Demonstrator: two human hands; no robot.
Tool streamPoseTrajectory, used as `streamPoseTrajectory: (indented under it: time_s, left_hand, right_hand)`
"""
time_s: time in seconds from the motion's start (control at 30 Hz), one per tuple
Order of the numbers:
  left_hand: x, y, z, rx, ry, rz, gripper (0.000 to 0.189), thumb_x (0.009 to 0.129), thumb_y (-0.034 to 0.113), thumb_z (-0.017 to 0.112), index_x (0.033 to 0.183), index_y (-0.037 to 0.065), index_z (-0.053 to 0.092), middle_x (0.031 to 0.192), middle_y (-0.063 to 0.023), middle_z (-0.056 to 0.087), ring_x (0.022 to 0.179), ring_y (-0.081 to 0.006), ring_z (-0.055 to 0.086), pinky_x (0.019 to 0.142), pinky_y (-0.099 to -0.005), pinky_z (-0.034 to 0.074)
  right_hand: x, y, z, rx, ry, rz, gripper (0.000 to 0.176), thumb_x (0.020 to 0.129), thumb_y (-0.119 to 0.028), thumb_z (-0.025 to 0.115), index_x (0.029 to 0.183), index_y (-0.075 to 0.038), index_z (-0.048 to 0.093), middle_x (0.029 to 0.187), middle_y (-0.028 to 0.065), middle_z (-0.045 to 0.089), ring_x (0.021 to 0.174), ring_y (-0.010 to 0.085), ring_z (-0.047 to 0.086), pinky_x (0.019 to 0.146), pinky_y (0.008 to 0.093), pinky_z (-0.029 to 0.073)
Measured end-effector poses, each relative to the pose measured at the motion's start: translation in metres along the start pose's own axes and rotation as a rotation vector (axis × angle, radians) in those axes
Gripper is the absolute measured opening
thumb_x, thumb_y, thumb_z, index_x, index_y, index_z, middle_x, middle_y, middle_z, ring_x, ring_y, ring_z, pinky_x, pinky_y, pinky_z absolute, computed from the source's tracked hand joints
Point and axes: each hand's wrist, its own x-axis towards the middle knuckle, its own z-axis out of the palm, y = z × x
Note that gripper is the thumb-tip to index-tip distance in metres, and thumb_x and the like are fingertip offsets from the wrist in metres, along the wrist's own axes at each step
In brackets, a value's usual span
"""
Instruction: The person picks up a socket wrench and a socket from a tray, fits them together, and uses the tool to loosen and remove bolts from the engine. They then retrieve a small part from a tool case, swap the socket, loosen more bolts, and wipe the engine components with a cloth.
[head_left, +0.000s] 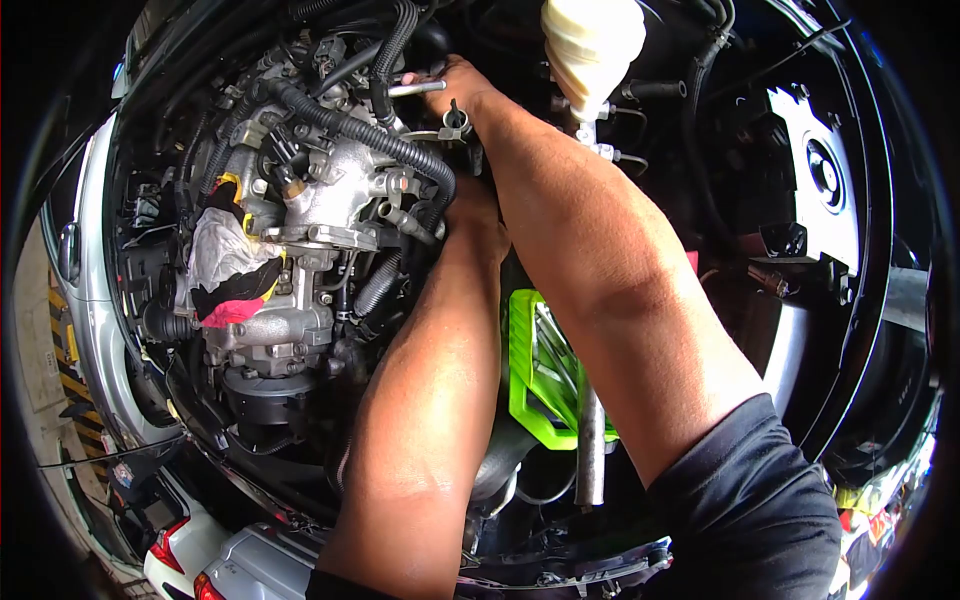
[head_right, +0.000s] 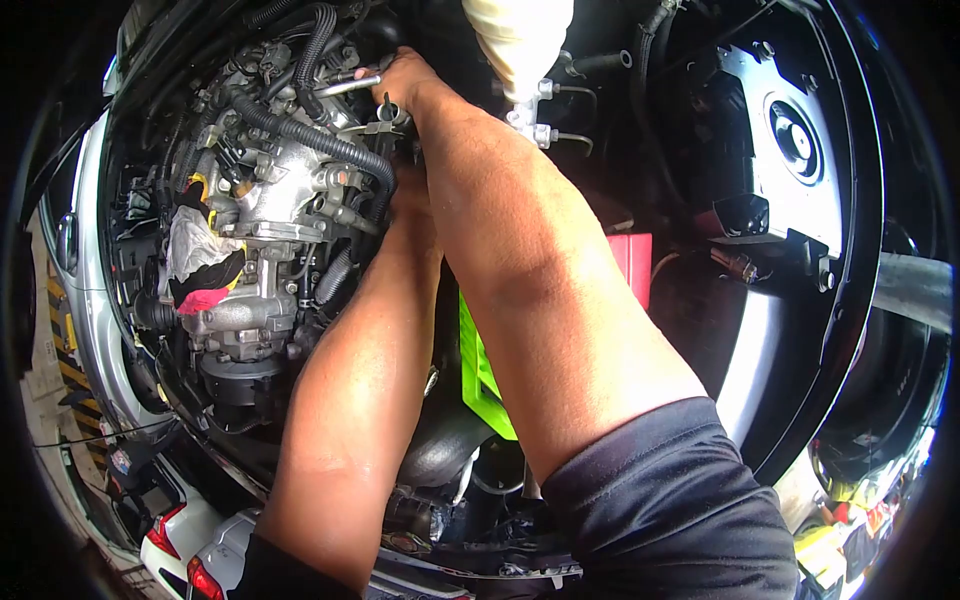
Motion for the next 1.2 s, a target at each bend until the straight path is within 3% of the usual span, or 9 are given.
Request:
streamPoseTrajectory:
  time_s: [0.43, 0.53, 0.63, 0.77, 0.9, 0.93, 1.0, 1.1, 1.2]
  left_hand:
    - [-0.004, -0.002, 0.003, -0.066, 0.011, 0.015, 0.031, 0.098, 0.023, 0.055, 0.121, 0.006, 0.066, 0.120, -0.0164, 0.067, 0.109, -0.0290, 0.066, 0.091, -0.0393, 0.053]
    - [-0.001, -0.002, 0.008, -0.088, 0.012, 0.011, 0.030, 0.098, 0.022, 0.055, 0.121, 0.005, 0.066, 0.118, -0.0169, 0.067, 0.108, -0.0295, 0.067, 0.091, -0.0393, 0.053]
    - [0.013, -0.001, 0.019, -0.098, 0.021, 0.005, 0.030, 0.098, 0.021, 0.055, 0.120, 0.005, 0.067, 0.116, -0.0174, 0.068, 0.107, -0.0299, 0.067, 0.090, -0.0393, 0.053]
    - [0.033, -0.005, 0.030, -0.111, 0.032, -0.008, 0.030, 0.098, 0.020, 0.055, 0.120, 0.004, 0.067, 0.114, -0.0180, 0.069, 0.105, -0.0305, 0.068, 0.090, -0.0393, 0.053]
    - [0.035, -0.008, 0.039, -0.152, 0.040, -0.003, 0.030, 0.097, 0.019, 0.055, 0.119, 0.003, 0.068, 0.112, -0.0186, 0.070, 0.103, -0.0311, 0.068, 0.089, -0.0392, 0.053]
    - [0.033, -0.010, 0.040, -0.178, 0.036, -0.001, 0.030, 0.097, 0.019, 0.055, 0.119, 0.003, 0.068, 0.111, -0.0188, 0.070, 0.103, -0.0313, 0.068, 0.089, -0.0392, 0.053]
    - [0.021, -0.015, 0.045, -0.248, 0.019, 0.015, 0.029, 0.097, 0.018, 0.055, 0.119, 0.003, 0.068, 0.110, -0.0191, 0.070, 0.102, -0.0316, 0.069, 0.088, -0.0392, 0.053]
    - [-0.029, -0.024, 0.036, -0.426, -0.040, 0.081, 0.029, 0.097, 0.018, 0.055, 0.118, 0.002, 0.068, 0.109, -0.0195, 0.071, 0.101, -0.0320, 0.069, 0.088, -0.0392, 0.053]
    - [-0.124, -0.045, -0.024, -0.617, -0.016, 0.248, 0.029, 0.097, 0.017, 0.055, 0.118, 0.002, 0.068, 0.107, -0.0200, 0.071, 0.100, -0.0325, 0.069, 0.087, -0.0392, 0.053]
  right_hand:
    - [0.015, 0.016, 0.011, -0.072, 0.017, -0.078, 0.063, 0.093, -0.060, 0.059, 0.115, -0.002, 0.069, 0.121, 0.0246, 0.065, 0.119, 0.0385, 0.057, 0.105, 0.0361, 0.043]
    - [0.016, 0.015, 0.011, -0.078, 0.013, -0.093, 0.065, 0.091, -0.055, 0.065, 0.122, 0.002, 0.063, 0.121, 0.0237, 0.066, 0.118, 0.0361, 0.059, 0.105, 0.0353, 0.044]
    - [0.017, 0.010, 0.012, 0.055, 0.034, -0.074, 0.077, 0.074, -0.038, 0.082, 0.127, 0.011, 0.052, 0.121, 0.0274, 0.066, 0.120, 0.0351, 0.062, 0.101, 0.0352, 0.049]
    - [-0.005, -0.007, -0.002, 0.112, 0.024, -0.003, 0.071, 0.069, -0.015, 0.074, 0.131, 0.011, 0.049, 0.124, 0.0274, 0.065, 0.121, 0.0346, 0.062, 0.100, 0.0344, 0.050]
    - [-0.009, -0.009, -0.007, 0.046, 0.005, 0.008, 0.071, 0.070, -0.012, 0.072, 0.133, 0.011, 0.048, 0.124, 0.0273, 0.064, 0.122, 0.0349, 0.061, 0.101, 0.0338, 0.050]
    - [-0.008, -0.007, -0.002, 0.029, 0.082, 0.005, 0.062, 0.069, -0.015, 0.071, 0.126, 0.007, 0.058, 0.121, 0.0240, 0.067, 0.121, 0.0332, 0.062, 0.100, 0.0354, 0.050]
    - [0.000, -0.003, -0.002, -0.188, -0.006, -0.171, 0.051, 0.069, -0.018, 0.070, 0.115, 0.003, 0.067, 0.118, 0.0220, 0.069, 0.119, 0.0327, 0.063, 0.100, 0.0369, 0.050]
    - [0.011, 0.007, 0.007, -0.075, -0.033, -0.116, 0.030, 0.072, -0.025, 0.071, 0.090, -0.002, 0.076, 0.107, 0.0229, 0.071, 0.113, 0.0336, 0.064, 0.097, 0.0385, 0.050]
    - [0.004, 0.001, 0.005, -0.055, -0.045, 0.072, 0.047, 0.078, -0.038, 0.075, 0.110, -0.003, 0.071, 0.115, 0.0220, 0.069, 0.117, 0.0339, 0.063, 0.098, 0.0382, 0.051]
